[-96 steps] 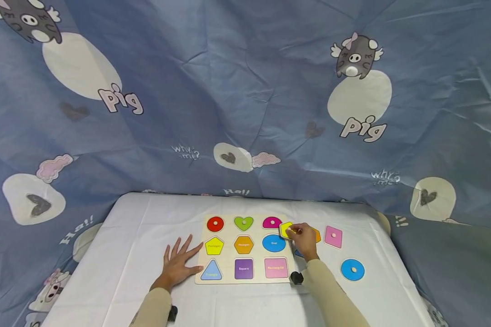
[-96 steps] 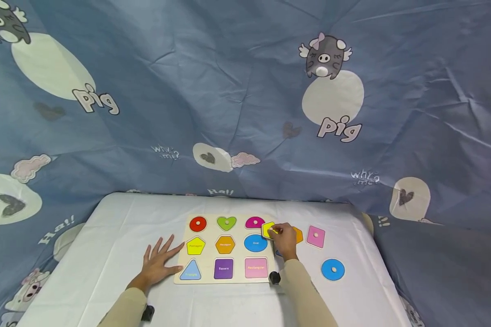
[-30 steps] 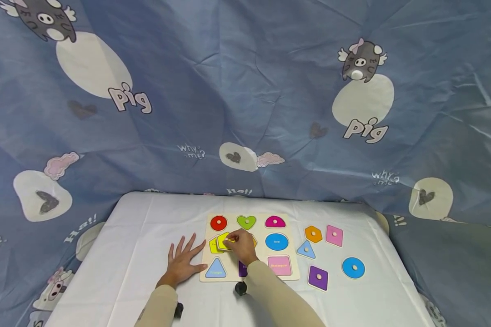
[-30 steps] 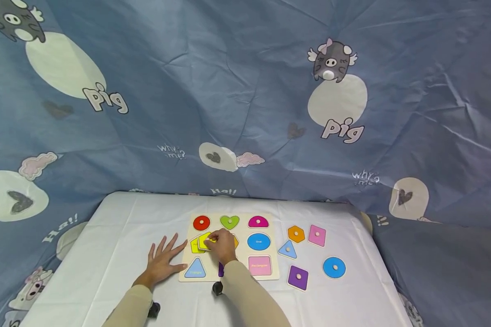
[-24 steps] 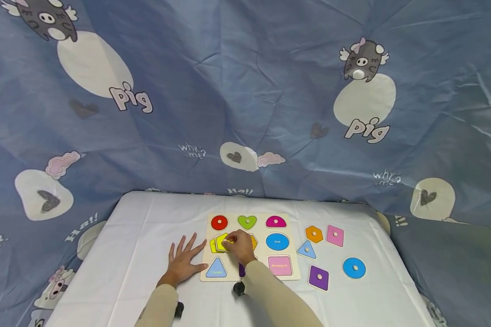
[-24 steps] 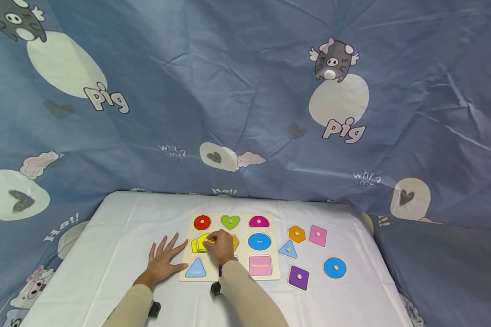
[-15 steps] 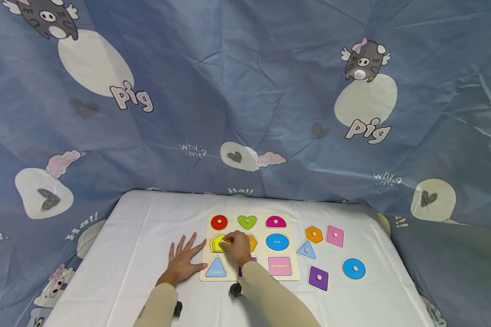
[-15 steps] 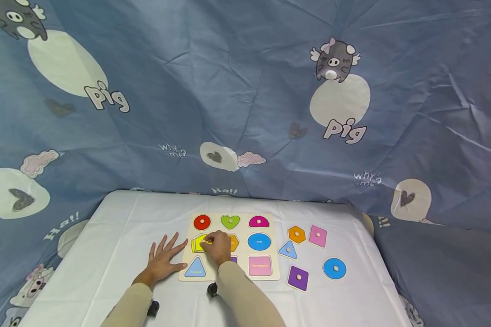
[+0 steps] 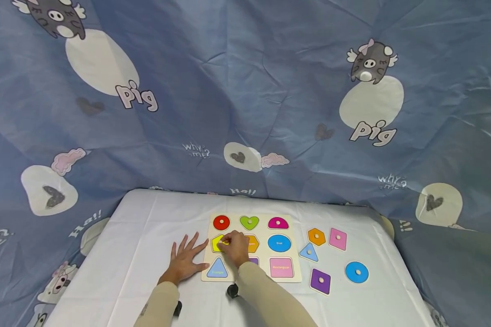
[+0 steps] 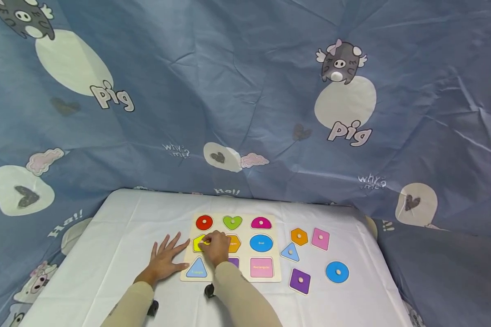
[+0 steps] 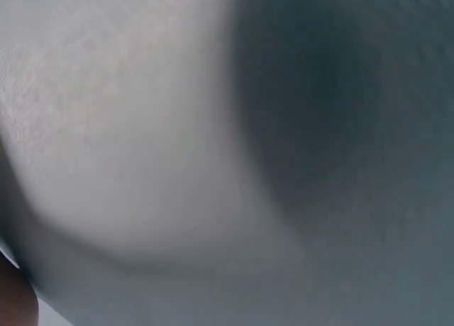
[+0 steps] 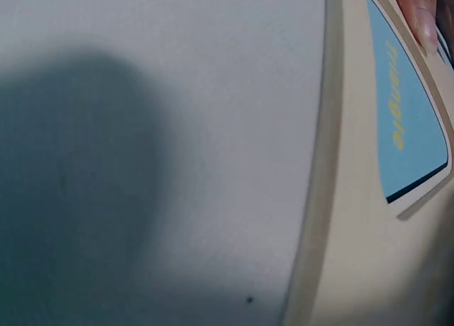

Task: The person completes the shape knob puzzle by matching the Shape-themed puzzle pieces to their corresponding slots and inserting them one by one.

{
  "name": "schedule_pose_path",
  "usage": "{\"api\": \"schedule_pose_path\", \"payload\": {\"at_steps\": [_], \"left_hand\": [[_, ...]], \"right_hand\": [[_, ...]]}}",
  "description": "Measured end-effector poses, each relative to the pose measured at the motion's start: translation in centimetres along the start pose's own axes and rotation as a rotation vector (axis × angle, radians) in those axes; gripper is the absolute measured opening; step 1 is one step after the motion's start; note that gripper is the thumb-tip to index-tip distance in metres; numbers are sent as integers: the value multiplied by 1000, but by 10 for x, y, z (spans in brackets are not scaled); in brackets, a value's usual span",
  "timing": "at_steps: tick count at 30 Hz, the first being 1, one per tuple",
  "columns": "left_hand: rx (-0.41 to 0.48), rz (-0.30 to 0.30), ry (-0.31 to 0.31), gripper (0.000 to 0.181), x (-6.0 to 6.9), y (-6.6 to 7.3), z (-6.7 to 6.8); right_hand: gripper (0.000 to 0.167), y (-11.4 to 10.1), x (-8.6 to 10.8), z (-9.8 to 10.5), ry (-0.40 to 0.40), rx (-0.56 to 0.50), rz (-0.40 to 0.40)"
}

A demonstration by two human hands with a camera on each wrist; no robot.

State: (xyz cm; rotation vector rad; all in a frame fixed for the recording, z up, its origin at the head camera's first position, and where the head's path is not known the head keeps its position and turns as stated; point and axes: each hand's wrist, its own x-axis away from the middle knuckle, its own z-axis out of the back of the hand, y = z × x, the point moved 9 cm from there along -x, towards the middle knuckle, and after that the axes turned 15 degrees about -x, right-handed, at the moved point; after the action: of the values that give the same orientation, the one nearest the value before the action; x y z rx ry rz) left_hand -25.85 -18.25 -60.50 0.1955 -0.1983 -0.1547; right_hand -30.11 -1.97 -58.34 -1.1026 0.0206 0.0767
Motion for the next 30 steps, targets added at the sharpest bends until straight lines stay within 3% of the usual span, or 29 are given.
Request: {"api": "schedule_pose_path", "payload": {"at_steps": [6, 20, 26, 30], "left_hand": [[-39, -11, 14, 77, 0, 2, 7], [-98, -8, -24, 78, 2, 6, 10], [-108, 3, -31, 79, 0, 5, 10], [-115, 14, -41, 80, -2, 3, 9]], "right_hand": [[11, -4, -3, -2, 5, 38, 39], [14, 3, 1, -1, -26, 5, 8], [18, 5, 5, 14, -49, -117, 12], [18, 11, 6, 34, -18, -134, 37]]}}
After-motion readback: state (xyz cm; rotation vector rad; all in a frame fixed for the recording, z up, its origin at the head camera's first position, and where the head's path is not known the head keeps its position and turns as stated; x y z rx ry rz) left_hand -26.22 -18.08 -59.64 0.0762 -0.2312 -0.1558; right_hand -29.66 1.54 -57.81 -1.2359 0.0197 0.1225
